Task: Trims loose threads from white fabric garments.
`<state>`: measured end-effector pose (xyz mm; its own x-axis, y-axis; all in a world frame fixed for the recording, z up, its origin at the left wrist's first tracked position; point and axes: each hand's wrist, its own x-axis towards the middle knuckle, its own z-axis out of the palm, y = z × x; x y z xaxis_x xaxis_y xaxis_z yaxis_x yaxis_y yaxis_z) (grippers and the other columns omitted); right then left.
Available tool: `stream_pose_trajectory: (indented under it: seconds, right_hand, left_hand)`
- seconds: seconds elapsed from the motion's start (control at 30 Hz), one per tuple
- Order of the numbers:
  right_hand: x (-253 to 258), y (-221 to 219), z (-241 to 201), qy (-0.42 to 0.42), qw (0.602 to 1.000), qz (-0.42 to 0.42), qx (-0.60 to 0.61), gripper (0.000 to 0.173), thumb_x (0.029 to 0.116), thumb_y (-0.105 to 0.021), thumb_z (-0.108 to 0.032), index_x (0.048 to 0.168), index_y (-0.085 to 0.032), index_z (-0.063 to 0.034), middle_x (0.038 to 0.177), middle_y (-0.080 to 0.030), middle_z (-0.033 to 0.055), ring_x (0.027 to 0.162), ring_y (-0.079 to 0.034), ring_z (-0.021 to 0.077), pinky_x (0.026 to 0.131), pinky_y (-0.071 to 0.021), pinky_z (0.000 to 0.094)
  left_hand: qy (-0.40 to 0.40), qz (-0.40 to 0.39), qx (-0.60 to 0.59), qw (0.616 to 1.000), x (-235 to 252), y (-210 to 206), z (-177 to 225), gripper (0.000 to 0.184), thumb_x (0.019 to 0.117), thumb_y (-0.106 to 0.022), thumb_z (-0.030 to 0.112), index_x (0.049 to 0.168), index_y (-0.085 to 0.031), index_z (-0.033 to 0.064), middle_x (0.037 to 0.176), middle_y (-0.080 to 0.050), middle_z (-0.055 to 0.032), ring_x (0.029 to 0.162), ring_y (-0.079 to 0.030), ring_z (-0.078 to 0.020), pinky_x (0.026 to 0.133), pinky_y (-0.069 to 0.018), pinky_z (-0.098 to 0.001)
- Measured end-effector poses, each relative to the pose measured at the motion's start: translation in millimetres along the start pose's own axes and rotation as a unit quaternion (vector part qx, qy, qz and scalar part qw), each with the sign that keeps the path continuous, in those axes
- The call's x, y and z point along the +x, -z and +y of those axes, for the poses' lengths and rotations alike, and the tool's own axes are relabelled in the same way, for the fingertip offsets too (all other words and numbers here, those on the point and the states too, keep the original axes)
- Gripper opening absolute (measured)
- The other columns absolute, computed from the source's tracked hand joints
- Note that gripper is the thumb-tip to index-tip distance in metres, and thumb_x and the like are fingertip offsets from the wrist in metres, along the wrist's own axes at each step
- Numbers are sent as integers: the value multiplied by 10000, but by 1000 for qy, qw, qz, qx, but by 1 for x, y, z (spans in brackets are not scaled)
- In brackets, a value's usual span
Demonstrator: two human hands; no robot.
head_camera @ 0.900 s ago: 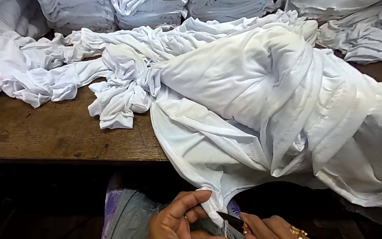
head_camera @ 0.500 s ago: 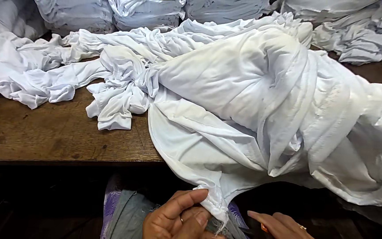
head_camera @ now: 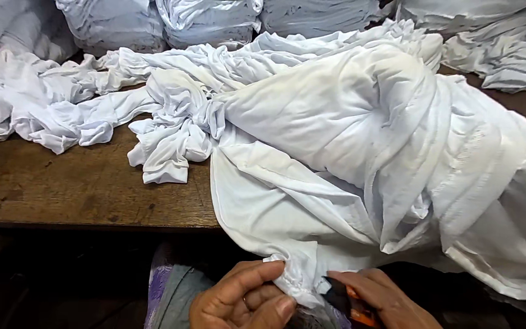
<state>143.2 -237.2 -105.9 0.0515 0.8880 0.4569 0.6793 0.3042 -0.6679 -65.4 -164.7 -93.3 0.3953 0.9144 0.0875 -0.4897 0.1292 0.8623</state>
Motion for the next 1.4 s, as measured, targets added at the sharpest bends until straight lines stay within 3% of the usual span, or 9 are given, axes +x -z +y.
stream_pose_trajectory:
  seconds: [0.07,0.17,0.63,0.83,0.9,1.0,1.07,1.23,1.4]
  right_hand:
    - [-4,8,-2,0,997,-6,-72,551,1087,-366,-409,1258,-661,25,934,-632,173,819,-597,221,700,-499,321]
    - [-10,15,-5,19,989,4,-148,416,1081,-438,-291,1235,-686,6,884,-629,158,787,-596,246,674,-488,343]
    - [-11,2,-10,51,982,15,-180,354,1057,-501,-257,1182,-716,-6,823,-642,129,722,-592,242,619,-468,344]
    - [-11,-1,-1,-6,1000,-12,6,485,1101,-397,-347,1132,-692,36,881,-663,170,797,-636,214,709,-527,325]
    - [-10,-5,5,-39,993,-5,114,558,1051,-492,-461,1167,-648,62,895,-620,143,773,-580,142,687,-492,265]
    - [-6,-16,5,-47,989,25,140,364,932,-740,-240,1140,-664,49,905,-635,109,778,-580,95,685,-494,213]
    - [-1,-20,5,-20,989,37,142,192,936,-674,-98,1064,-685,43,881,-656,116,807,-606,110,720,-512,221]
    - [16,-5,1,-14,980,-12,200,138,956,-640,-71,992,-665,59,836,-622,123,777,-592,126,686,-497,238]
    - [26,13,5,-51,967,-33,246,152,1017,-591,-119,974,-645,17,835,-603,51,737,-558,44,642,-466,189]
  left_hand:
    - [23,26,-12,999,1,-1,-1,294,920,-672,-94,1211,-669,-134,1151,-681,-235,883,-735,-280,797,-655,-437]
    - [39,34,-13,999,2,-3,-1,312,895,-686,-118,1206,-673,-129,1133,-690,-229,866,-739,-275,789,-657,-431]
    - [37,27,7,999,-1,-6,-1,343,869,-705,-132,1210,-667,-133,1123,-690,-216,860,-741,-263,794,-659,-424]
    - [45,-1,15,999,-4,-4,0,402,862,-704,-140,1259,-639,-137,1191,-676,-213,907,-739,-252,835,-651,-420]
    - [18,-23,34,999,-4,-4,2,431,854,-696,-167,1278,-618,-148,1230,-657,-219,955,-735,-260,860,-650,-413]
    - [-52,-45,99,993,-2,-5,1,385,845,-710,-168,1224,-644,-156,1213,-663,-216,986,-731,-259,870,-653,-396]
    - [-125,-58,196,971,3,-2,-2,314,841,-751,-120,1149,-692,-129,1172,-688,-208,1000,-727,-253,869,-654,-386]
    - [-253,-47,451,855,28,12,3,72,887,-761,103,954,-786,93,1015,-674,-69,961,-636,-131,829,-557,-269]
    - [-167,-148,227,948,36,9,13,68,941,-691,-9,993,-648,-20,1023,-741,-146,959,-735,-207,845,-625,-353]
